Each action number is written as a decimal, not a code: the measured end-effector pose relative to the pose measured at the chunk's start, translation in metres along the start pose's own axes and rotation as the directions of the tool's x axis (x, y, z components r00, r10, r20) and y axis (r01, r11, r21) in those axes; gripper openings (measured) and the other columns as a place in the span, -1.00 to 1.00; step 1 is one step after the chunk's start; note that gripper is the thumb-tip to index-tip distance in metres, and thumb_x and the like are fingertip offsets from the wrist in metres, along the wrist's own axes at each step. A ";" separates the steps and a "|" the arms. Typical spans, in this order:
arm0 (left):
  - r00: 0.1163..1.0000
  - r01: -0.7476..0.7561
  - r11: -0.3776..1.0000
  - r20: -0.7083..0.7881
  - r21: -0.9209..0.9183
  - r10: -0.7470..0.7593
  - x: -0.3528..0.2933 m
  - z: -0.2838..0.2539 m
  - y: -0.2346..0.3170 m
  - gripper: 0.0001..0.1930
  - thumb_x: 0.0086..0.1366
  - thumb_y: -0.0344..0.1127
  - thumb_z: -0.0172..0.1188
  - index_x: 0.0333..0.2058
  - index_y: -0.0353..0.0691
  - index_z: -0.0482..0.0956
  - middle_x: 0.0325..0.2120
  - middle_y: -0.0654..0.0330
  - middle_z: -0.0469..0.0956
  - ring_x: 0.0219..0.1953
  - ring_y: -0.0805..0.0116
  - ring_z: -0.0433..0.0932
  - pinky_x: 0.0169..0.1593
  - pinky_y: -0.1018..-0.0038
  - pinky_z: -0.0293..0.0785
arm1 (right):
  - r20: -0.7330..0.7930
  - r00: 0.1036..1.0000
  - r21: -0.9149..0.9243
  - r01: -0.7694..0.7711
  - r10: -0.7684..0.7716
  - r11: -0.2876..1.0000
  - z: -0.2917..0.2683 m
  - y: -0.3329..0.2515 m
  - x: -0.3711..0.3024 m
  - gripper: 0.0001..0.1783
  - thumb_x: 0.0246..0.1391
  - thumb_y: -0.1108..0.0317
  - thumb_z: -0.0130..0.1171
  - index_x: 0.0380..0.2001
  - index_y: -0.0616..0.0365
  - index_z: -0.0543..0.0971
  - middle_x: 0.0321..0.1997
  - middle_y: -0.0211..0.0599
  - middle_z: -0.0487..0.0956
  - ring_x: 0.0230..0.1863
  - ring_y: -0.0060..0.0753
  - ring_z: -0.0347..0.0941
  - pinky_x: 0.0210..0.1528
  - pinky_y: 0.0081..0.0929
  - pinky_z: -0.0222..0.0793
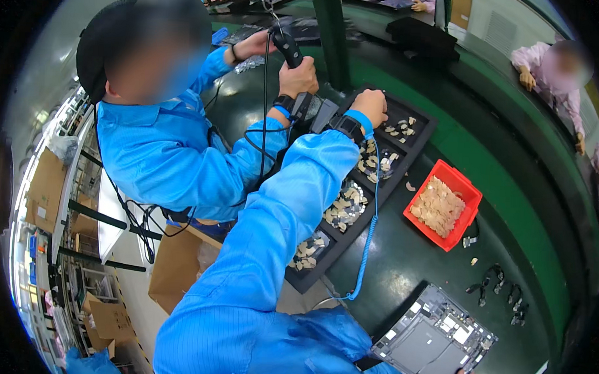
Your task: Assembling components and internal parts into electronic device chassis on a factory assembly line.
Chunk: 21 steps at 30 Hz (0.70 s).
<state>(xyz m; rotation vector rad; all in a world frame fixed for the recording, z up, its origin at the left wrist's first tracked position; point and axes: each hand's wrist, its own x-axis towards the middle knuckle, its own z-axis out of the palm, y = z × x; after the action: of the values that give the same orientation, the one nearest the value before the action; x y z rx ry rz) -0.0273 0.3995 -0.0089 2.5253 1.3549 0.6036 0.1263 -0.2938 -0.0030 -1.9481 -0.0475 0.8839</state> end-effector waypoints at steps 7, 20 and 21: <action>0.984 -0.116 0.987 -0.151 -0.114 0.098 0.001 -0.010 0.017 -0.79 0.08 -0.46 0.35 -0.25 -0.28 0.73 -0.26 -0.17 0.69 -0.14 -0.18 0.67 0.03 0.09 0.62 | -0.047 0.998 0.236 -0.031 0.043 0.971 0.031 -0.020 -0.006 -0.20 0.35 0.11 0.22 0.46 0.32 0.18 0.54 -0.07 0.19 0.51 -0.15 0.10 0.50 -0.22 0.07; 0.997 -0.008 0.678 0.043 -0.735 0.059 0.000 -0.035 -0.017 -0.62 0.11 -0.55 0.43 -0.05 -0.48 0.68 -0.18 -0.04 0.73 -0.16 0.23 0.73 -0.07 0.40 0.70 | 0.055 0.859 -0.374 0.490 -0.509 0.787 -0.028 -0.029 0.015 -0.73 0.38 0.29 0.15 0.01 0.23 0.52 -0.47 -0.50 0.49 -0.44 -0.71 0.39 -0.41 -0.65 0.25; 0.988 0.132 0.420 0.151 -0.898 0.012 -0.006 -0.031 0.004 -0.60 0.15 -0.58 0.43 -0.01 -0.52 0.64 -0.15 -0.07 0.70 -0.14 0.18 0.72 -0.07 0.39 0.72 | 0.019 0.847 -0.365 0.500 -0.531 0.785 -0.037 -0.032 0.009 -0.75 0.38 0.30 0.15 -0.02 0.24 0.53 -0.45 -0.51 0.49 -0.43 -0.73 0.38 -0.41 -0.67 0.25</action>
<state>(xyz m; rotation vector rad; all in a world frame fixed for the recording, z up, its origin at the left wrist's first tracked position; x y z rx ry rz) -0.0416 0.3923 0.0190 1.5386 0.6980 0.8338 0.1654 -0.3013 0.0278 -2.1438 -0.7100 0.4369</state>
